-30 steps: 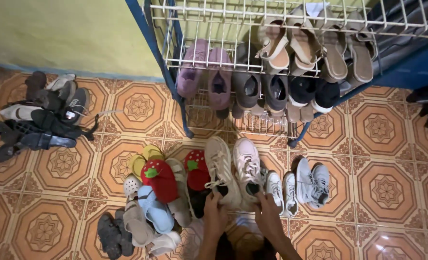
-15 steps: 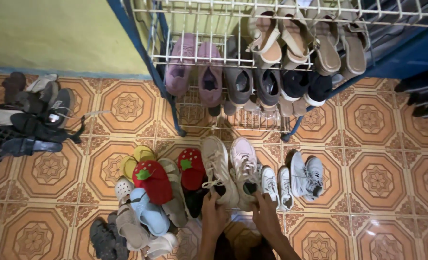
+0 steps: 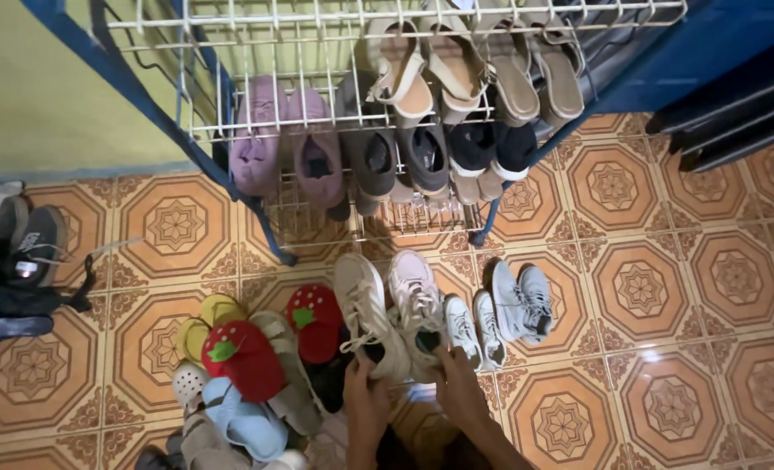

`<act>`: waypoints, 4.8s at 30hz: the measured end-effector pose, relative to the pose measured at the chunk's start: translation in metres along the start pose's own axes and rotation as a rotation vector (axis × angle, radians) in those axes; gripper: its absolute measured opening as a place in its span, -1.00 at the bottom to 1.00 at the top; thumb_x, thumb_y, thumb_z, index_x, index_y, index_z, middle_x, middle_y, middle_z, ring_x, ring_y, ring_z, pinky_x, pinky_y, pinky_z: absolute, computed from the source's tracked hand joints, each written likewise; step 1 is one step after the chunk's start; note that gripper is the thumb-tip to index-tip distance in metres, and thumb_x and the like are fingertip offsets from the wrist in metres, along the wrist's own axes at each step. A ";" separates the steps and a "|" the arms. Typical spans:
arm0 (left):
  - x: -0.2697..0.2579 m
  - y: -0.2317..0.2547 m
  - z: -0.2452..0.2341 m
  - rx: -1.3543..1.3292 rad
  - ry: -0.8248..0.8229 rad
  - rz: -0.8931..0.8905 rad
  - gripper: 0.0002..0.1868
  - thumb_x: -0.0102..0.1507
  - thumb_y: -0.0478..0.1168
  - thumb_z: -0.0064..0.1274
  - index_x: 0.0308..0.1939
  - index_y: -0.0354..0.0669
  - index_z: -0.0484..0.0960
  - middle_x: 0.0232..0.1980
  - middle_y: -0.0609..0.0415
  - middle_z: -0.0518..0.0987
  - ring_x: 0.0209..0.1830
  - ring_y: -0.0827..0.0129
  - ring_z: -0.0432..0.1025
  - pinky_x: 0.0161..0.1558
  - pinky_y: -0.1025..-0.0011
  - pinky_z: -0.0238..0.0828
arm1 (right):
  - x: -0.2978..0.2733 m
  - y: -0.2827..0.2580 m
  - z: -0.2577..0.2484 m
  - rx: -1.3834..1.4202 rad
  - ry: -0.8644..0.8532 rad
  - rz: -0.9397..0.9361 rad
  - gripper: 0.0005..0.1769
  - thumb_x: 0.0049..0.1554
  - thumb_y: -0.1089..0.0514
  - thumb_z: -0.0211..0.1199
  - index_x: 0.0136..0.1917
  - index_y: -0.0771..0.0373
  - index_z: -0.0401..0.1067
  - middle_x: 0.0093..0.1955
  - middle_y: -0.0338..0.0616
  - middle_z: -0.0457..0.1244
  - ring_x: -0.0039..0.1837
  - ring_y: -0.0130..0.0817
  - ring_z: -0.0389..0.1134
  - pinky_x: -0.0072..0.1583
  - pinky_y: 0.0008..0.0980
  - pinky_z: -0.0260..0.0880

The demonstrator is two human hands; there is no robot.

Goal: Organizing and arranging various types of footwear on a multi-tier wire shoe rack.

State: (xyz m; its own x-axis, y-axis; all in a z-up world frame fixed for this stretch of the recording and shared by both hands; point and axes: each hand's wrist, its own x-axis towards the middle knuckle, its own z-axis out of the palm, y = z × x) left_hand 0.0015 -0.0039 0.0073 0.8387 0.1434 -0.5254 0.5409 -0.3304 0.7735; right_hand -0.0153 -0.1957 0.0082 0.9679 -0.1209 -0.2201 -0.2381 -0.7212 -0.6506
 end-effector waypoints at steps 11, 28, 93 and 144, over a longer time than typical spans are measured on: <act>-0.007 0.007 0.000 -0.053 0.126 0.312 -0.52 0.12 -0.49 0.13 0.14 -0.33 0.52 0.18 -0.23 0.50 -0.05 0.02 0.55 -0.10 0.28 0.52 | 0.001 -0.011 -0.010 0.039 0.052 -0.011 -0.58 0.08 0.29 0.30 0.22 0.24 0.35 0.04 0.17 0.22 0.05 0.18 0.32 0.03 0.01 0.35; -0.015 0.044 -0.031 -0.082 0.222 0.301 -0.62 0.12 -0.47 0.08 0.04 -0.34 0.55 0.21 -0.22 0.51 0.04 -0.03 0.53 0.01 0.31 0.48 | 0.015 -0.065 -0.035 0.033 0.010 -0.053 -0.62 0.08 0.29 0.28 0.18 0.22 0.37 0.04 0.10 0.22 0.05 0.14 0.32 0.00 0.01 0.36; -0.015 0.003 0.045 0.013 0.160 0.448 -0.60 0.12 -0.44 0.14 0.05 -0.31 0.52 0.12 -0.25 0.52 0.03 -0.07 0.50 -0.03 0.23 0.48 | 0.002 0.006 -0.064 0.058 -0.043 -0.002 -0.68 0.09 0.29 0.27 0.12 0.22 0.35 -0.06 0.17 0.20 -0.02 0.19 0.32 0.00 0.02 0.33; 0.088 0.267 -0.184 0.138 0.423 0.737 -0.62 0.15 -0.50 0.02 0.07 -0.33 0.53 0.05 -0.30 0.54 0.00 -0.23 0.46 -0.03 0.07 0.40 | 0.204 -0.269 -0.112 0.055 0.164 -0.570 -0.62 0.06 0.41 0.19 0.18 0.32 0.38 -0.04 0.33 0.23 0.00 0.35 0.31 0.02 0.14 0.32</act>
State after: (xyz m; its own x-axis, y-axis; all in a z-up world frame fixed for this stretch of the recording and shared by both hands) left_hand 0.2316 0.0925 0.2328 0.9405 0.1740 0.2918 -0.1407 -0.5824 0.8007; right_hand 0.2551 -0.1028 0.2200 0.9431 0.1680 0.2871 0.3231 -0.6675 -0.6708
